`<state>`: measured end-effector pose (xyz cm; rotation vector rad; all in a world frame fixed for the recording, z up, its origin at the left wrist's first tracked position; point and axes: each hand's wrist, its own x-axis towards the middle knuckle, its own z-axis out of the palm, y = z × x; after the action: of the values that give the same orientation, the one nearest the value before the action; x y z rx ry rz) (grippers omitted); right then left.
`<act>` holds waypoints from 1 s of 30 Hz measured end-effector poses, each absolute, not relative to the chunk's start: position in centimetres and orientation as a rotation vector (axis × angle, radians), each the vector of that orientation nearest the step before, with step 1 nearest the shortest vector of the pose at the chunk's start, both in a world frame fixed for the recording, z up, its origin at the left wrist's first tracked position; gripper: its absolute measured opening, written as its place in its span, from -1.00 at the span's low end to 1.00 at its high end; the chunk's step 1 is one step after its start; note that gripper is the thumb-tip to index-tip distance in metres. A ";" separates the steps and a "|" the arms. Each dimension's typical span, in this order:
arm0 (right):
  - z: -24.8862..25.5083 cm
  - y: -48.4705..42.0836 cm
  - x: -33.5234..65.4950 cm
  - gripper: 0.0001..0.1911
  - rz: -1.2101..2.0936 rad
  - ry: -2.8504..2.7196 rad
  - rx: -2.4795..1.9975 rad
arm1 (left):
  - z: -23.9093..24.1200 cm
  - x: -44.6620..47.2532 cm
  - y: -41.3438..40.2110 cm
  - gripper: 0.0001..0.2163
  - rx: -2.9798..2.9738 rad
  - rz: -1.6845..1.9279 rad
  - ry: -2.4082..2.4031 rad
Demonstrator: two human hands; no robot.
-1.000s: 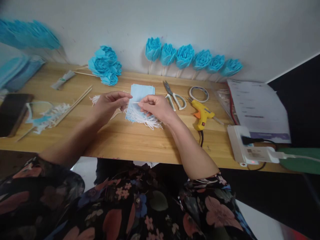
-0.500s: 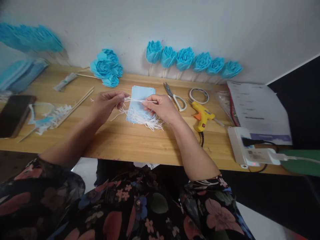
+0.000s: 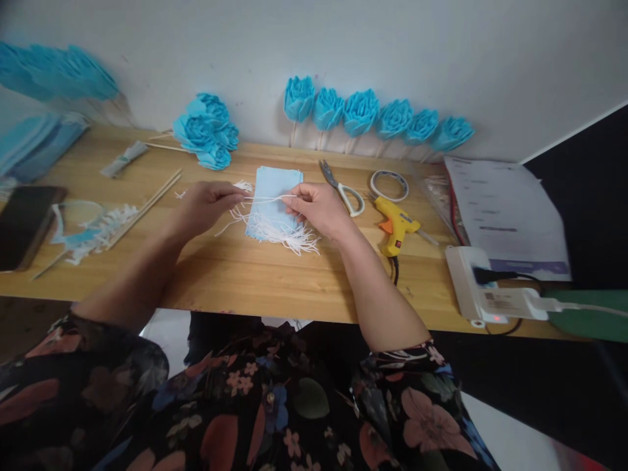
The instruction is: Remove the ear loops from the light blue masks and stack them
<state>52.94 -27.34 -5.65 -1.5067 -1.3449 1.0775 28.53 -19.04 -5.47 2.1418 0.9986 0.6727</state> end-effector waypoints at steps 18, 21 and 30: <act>-2.2 -23.5 48.2 -0.60 1.255 -1.528 -1.358 | -3.0 29.0 -19.9 -0.78 2.270 0.828 0.936; -1.9 -22.1 48.0 -0.67 1.170 -1.577 -1.375 | -1.8 27.6 -19.0 -0.80 2.287 0.824 1.028; -4.4 -18.5 47.5 -0.85 0.800 -1.796 -1.418 | -4.7 22.9 -14.8 -0.79 2.264 0.809 1.198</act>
<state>47.45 -18.45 -4.43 -1.4181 -1.7958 0.7999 22.88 -14.77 -4.72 2.2640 1.1985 0.8085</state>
